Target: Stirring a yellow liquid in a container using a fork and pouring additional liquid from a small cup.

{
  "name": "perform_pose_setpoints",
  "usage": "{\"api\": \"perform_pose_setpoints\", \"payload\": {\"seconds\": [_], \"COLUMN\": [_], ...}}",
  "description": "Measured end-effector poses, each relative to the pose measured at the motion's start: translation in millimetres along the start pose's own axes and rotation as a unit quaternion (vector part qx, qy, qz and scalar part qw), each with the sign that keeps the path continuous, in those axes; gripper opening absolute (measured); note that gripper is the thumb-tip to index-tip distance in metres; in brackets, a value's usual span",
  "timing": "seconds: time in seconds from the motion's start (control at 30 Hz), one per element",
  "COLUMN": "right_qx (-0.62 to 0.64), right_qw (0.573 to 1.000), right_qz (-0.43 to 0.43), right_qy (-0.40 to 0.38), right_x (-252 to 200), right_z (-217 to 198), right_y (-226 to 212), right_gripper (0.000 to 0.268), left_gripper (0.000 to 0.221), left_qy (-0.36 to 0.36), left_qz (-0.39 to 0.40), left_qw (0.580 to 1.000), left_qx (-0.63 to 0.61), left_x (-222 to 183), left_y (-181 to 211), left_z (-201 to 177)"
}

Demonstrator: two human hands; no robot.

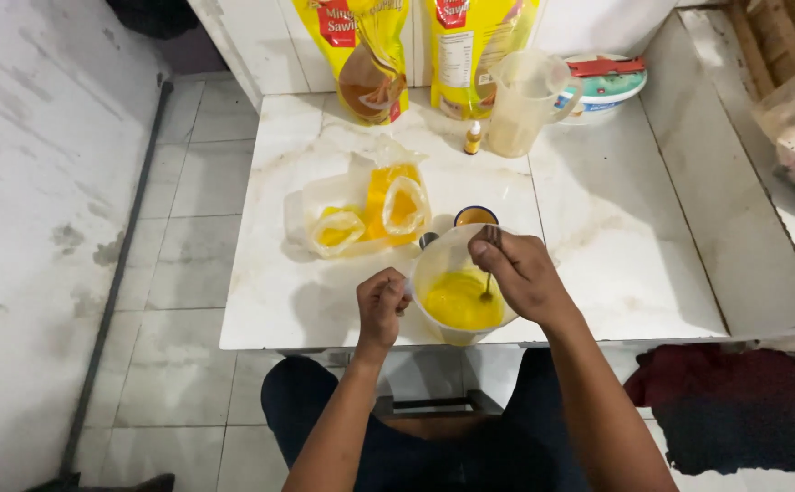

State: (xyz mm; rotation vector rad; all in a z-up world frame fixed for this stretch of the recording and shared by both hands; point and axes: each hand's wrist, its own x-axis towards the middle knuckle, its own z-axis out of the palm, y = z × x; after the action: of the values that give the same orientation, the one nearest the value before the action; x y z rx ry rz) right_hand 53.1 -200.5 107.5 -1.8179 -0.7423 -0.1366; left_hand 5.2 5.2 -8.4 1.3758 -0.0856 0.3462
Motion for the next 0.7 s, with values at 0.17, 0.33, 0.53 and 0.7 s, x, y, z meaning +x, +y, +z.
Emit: {"api": "perform_pose_setpoints", "payload": {"seconds": [0.17,0.33,0.53,0.7], "right_qx": [0.054,0.062,0.019,0.068], "right_qw": [0.996,0.997,0.997,0.992], "right_qz": [0.045,0.010,0.078,0.099], "right_qy": [-0.047,-0.047,-0.020,-0.036], "right_x": [1.6,0.4,-2.9,-3.1], "right_z": [1.6,0.3,1.3,-1.3], "right_y": [-6.7,-6.8,-9.2,-16.1], "right_gripper": [0.037,0.041,0.040,0.026], "left_gripper": [0.040,0.042,0.041,0.038], "left_qy": [0.012,0.007,0.002,0.032], "left_qz": [0.002,0.022,0.028,0.001], "left_qw": [1.000,1.000,1.000,0.999], "left_qx": [0.001,0.002,-0.007,0.042], "left_x": [-2.9,-6.9,-8.4,-7.6], "left_y": [-4.7,-17.7,-11.9,-13.5], "left_z": [-0.8,-3.7,-3.2,-3.6]}}
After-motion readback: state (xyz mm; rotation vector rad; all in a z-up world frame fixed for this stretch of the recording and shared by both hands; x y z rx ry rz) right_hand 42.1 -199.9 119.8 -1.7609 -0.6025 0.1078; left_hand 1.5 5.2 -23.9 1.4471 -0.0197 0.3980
